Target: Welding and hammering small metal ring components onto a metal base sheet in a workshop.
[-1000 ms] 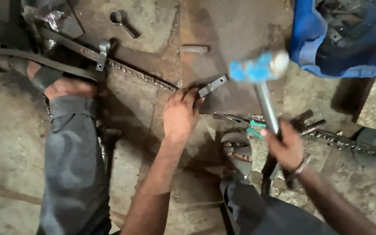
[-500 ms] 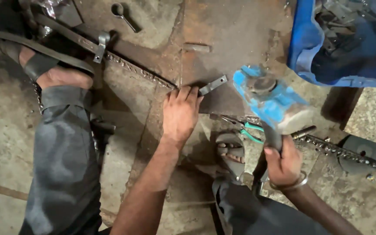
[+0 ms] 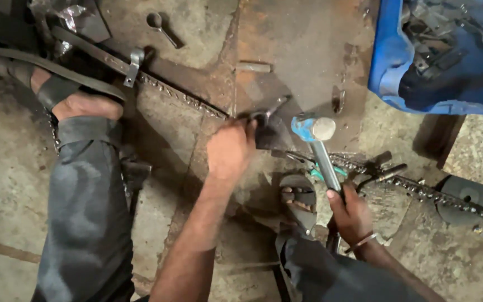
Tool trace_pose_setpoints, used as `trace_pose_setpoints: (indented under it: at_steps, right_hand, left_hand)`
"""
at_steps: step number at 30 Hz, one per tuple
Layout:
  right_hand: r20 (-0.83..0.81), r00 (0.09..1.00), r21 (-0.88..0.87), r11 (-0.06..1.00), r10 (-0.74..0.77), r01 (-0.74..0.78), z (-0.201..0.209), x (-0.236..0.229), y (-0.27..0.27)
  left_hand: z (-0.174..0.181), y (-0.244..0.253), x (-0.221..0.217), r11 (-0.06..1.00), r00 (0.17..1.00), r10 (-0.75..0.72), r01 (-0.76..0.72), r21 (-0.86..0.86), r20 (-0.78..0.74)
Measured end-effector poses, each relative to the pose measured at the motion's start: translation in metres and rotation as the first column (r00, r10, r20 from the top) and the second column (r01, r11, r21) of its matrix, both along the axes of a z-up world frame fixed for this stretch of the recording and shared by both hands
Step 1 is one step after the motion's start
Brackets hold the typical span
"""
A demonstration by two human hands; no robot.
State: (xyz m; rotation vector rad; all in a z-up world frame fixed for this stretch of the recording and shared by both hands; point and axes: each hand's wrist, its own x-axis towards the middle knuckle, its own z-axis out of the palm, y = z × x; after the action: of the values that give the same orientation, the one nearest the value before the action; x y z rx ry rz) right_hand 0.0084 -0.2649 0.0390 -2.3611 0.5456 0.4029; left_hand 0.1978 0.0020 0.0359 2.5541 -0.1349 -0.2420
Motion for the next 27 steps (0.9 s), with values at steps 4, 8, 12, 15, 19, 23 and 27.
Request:
trace_pose_setpoints:
  at_steps: [4,8,12,15,19,23,27]
  right_hand:
    - [-0.021,0.999,0.082,0.996,-0.045,0.047,-0.021,-0.019,0.004]
    - [0.03,0.997,0.1,0.993,-0.072,0.069,-0.04,-0.021,0.013]
    - [0.027,0.986,0.263,0.952,-0.167,0.155,-0.048,-0.021,0.034]
    - [0.102,0.975,0.313,0.937,-0.196,0.156,-0.06,-0.023,0.041]
    - [0.137,0.968,0.322,0.933,-0.212,0.159,-0.075,-0.028,0.037]
    - [0.149,0.971,0.236,0.96,-0.188,0.15,-0.078,-0.026,0.038]
    - [0.261,0.954,0.148,0.983,-0.148,0.112,-0.112,-0.047,0.025]
  left_hand:
    - [0.013,0.011,0.007,0.99,0.991,0.014,0.005,0.144,-0.132]
    - [0.018,0.032,0.013,0.983,0.979,0.033,0.005,0.183,-0.202]
    - [-0.009,0.05,-0.018,0.951,0.957,0.287,-0.289,-0.111,-0.033]
    - [-0.017,0.033,-0.043,0.87,0.895,0.445,-0.428,-0.243,0.017]
    - [-0.03,-0.001,-0.063,0.929,0.914,0.368,-0.354,-0.11,0.172]
    - [0.0,-0.021,-0.047,0.918,0.92,0.383,-0.368,-0.144,0.088]
    - [0.003,-0.024,-0.033,0.949,0.937,0.313,-0.302,-0.093,0.155]
